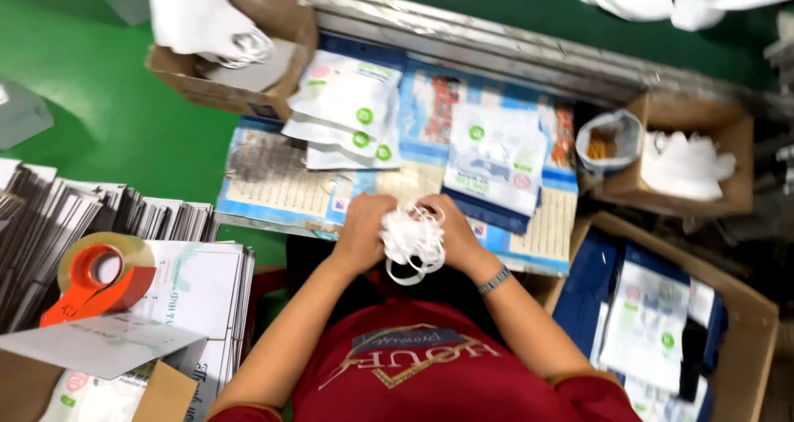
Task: Packaging stacks of face masks into plastic bags and cardboard boxes, and sealing boxes with tape.
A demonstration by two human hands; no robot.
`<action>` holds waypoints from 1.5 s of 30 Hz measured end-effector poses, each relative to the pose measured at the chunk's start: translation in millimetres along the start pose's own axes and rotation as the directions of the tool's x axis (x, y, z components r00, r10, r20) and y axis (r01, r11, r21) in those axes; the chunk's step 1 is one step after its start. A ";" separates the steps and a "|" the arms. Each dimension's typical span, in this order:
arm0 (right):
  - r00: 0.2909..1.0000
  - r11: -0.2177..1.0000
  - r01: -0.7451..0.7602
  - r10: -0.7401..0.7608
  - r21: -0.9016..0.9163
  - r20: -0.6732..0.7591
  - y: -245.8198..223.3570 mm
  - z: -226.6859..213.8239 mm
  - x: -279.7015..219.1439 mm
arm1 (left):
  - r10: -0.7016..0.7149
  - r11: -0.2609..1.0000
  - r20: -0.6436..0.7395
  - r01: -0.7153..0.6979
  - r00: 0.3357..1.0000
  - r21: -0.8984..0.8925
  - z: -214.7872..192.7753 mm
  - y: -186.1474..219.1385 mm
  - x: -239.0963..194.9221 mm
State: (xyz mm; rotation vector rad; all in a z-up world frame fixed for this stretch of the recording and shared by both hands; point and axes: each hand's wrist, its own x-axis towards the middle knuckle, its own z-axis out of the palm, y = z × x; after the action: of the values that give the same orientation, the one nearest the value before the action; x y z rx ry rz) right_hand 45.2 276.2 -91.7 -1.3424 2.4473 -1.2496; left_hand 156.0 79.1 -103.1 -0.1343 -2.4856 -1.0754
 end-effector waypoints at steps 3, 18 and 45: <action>0.976 0.963 -0.195 0.171 0.188 0.139 11.7 4.6 -15.2 | -0.121 0.966 0.013 0.121 0.993 -0.229 -9.2 14.9 1.2; 0.998 0.836 0.066 -0.057 -0.545 0.033 36.8 -106.9 -39.5 | -0.333 0.909 0.756 0.406 0.564 0.097 -67.9 37.3 76.8; 0.939 0.915 -0.334 0.343 0.227 0.000 2.9 -132.3 17.4 | 0.077 0.662 0.628 0.431 0.774 -0.613 -21.3 49.0 107.1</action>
State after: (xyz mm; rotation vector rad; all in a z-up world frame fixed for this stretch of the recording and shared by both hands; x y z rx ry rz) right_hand -23.5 345.7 -0.9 -0.8001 2.3426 -1.4144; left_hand 78.9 89.5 -12.2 -0.5523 -2.4045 -2.4397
